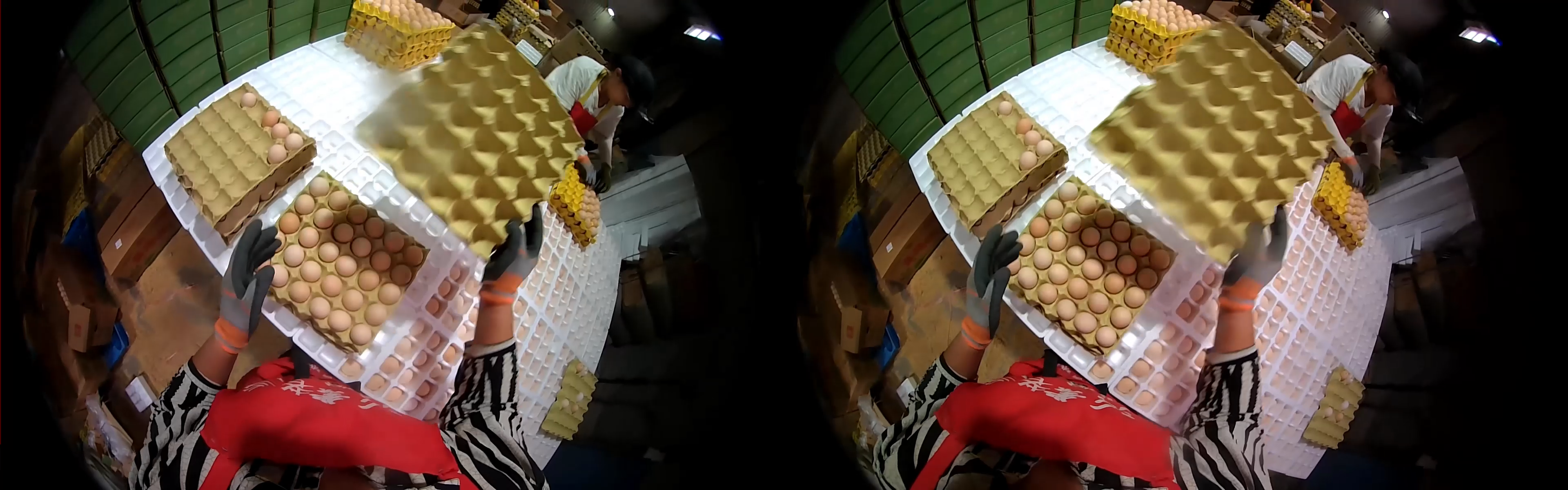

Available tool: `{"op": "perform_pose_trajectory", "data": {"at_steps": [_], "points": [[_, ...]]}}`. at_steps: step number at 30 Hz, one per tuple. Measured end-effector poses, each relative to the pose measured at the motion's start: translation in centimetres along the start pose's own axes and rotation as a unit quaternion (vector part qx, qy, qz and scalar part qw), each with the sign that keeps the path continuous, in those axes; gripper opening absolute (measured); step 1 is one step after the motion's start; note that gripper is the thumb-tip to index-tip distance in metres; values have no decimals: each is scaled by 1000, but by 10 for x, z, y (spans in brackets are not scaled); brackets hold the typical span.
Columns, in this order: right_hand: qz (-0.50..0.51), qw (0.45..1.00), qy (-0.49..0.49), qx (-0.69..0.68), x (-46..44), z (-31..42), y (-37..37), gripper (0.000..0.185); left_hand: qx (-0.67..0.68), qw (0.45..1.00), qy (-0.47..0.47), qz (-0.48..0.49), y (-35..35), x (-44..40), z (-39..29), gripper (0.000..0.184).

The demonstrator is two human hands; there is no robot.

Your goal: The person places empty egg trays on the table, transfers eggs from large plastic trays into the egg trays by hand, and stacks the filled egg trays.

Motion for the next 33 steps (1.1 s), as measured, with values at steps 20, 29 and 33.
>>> {"op": "perform_pose_trajectory", "data": {"at_steps": [20,29,33], "points": [[80,982,13,169,1,-92,35,44,-389,909,-124,79,-17,10,29,49],[439,844,110,286,234,26,54,43,-450,670,-341,481,-59,35,58,48],[376,846,81,370,264,19,52,43,-467,662,-291,509,-67,38,75,47]]}}
Point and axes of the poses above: each hand's wrist, its own x-axis away from the middle knuckle, its own y-axis out of the back of the hand, z = x × y, the point moved 2 cm from there along -x, towards the middle knuckle, and after that the axes turned 11 degrees about -z, right-handed, at the moved point
